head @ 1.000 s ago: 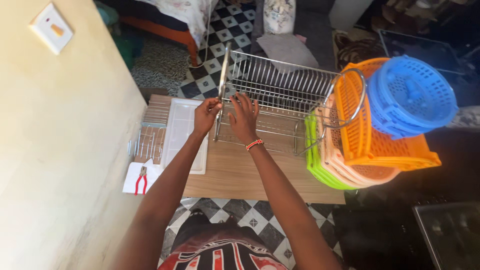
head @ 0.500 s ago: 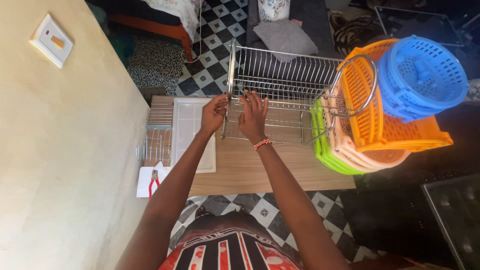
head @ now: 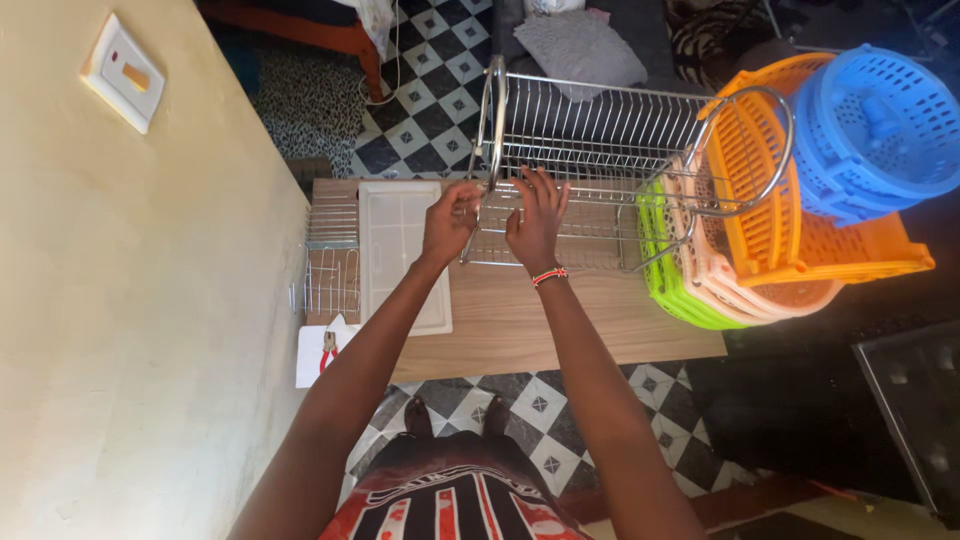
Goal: The person assembles a metal dish rack by attaching wire components and a plastic tray to the frame using pliers. They place the rack on a table, position the parts, and secure them with the tool.
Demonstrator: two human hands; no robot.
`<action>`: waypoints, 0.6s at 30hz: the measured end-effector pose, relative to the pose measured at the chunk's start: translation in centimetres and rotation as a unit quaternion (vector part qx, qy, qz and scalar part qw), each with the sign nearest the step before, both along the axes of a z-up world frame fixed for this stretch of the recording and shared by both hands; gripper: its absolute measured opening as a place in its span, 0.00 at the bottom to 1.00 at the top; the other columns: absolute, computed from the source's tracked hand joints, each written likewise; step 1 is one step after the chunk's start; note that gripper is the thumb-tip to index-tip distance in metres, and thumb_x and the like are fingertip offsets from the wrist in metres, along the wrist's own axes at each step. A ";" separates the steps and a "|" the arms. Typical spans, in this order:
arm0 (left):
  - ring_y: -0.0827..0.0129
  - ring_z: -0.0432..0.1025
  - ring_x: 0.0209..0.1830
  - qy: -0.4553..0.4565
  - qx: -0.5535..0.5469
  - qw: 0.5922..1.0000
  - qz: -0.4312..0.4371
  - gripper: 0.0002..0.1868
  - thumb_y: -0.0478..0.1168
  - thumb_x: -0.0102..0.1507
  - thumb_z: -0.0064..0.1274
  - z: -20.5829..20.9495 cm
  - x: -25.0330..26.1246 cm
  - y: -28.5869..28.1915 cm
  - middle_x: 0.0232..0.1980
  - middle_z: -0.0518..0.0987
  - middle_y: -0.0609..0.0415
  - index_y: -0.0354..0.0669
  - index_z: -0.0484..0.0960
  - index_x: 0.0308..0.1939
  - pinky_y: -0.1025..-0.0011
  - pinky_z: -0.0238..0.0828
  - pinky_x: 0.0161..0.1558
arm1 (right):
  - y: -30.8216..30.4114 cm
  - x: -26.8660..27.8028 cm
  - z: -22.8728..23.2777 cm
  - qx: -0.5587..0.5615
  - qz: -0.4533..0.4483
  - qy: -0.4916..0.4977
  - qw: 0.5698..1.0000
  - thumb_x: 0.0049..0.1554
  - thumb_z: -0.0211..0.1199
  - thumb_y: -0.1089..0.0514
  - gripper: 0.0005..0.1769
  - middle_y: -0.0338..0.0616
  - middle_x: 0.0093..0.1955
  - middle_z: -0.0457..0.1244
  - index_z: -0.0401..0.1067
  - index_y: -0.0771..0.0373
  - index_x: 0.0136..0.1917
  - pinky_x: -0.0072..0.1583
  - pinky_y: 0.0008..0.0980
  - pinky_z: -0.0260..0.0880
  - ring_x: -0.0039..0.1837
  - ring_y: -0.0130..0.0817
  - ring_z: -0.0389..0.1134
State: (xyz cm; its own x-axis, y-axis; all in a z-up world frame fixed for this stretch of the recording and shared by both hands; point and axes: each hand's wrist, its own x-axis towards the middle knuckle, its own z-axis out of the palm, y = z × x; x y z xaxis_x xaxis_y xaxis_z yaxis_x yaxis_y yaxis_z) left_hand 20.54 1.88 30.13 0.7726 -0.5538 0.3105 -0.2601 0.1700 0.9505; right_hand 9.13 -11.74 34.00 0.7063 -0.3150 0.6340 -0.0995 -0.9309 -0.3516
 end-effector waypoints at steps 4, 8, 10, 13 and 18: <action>0.65 0.78 0.59 -0.035 -0.018 0.999 -0.017 0.23 0.28 0.65 0.52 -0.2 0.2 -0.8 0.58 0.82 0.47 0.39 0.76 0.65 0.69 0.78 0.55 | 0.0 0.4 -0.1 -0.002 -0.009 -0.004 1.000 0.49 0.60 0.72 0.34 0.43 0.77 0.55 0.65 0.57 0.68 0.82 0.62 0.26 0.83 0.45 0.47; 0.66 0.80 0.55 0.006 -0.005 1.000 -0.002 0.21 0.30 0.66 0.55 0.4 0.1 -1.3 0.57 0.84 0.47 0.38 0.76 0.63 0.70 0.79 0.55 | -0.1 0.1 -0.2 -0.001 -0.010 0.003 1.000 0.48 0.59 0.73 0.35 0.42 0.77 0.55 0.65 0.57 0.69 0.82 0.62 0.26 0.83 0.45 0.47; 0.68 0.79 0.54 0.016 -0.027 1.000 0.002 0.22 0.31 0.65 0.56 1.2 -0.1 -1.3 0.56 0.83 0.48 0.39 0.75 0.64 0.72 0.79 0.52 | -0.1 0.0 -0.1 -0.006 -0.008 0.004 1.000 0.49 0.59 0.73 0.35 0.43 0.77 0.55 0.65 0.57 0.70 0.82 0.62 0.26 0.83 0.45 0.46; 0.71 0.78 0.48 -0.020 -0.050 0.998 0.025 0.18 0.33 0.66 0.56 2.5 -0.3 -1.1 0.53 0.82 0.50 0.39 0.78 0.60 0.74 0.77 0.46 | -0.1 0.1 -0.1 -0.005 -0.010 0.009 1.000 0.49 0.58 0.73 0.35 0.43 0.77 0.55 0.65 0.56 0.69 0.82 0.62 0.25 0.83 0.45 0.46; 0.71 0.75 0.34 -0.086 -0.005 0.993 0.077 0.09 0.36 0.68 0.55 3.6 -0.7 -1.2 0.42 0.82 0.51 0.40 0.85 0.51 0.73 0.73 0.37 | -0.1 -0.1 -0.1 0.001 -0.006 0.007 1.000 0.50 0.57 0.73 0.35 0.42 0.77 0.55 0.65 0.56 0.70 0.82 0.62 0.26 0.83 0.45 0.46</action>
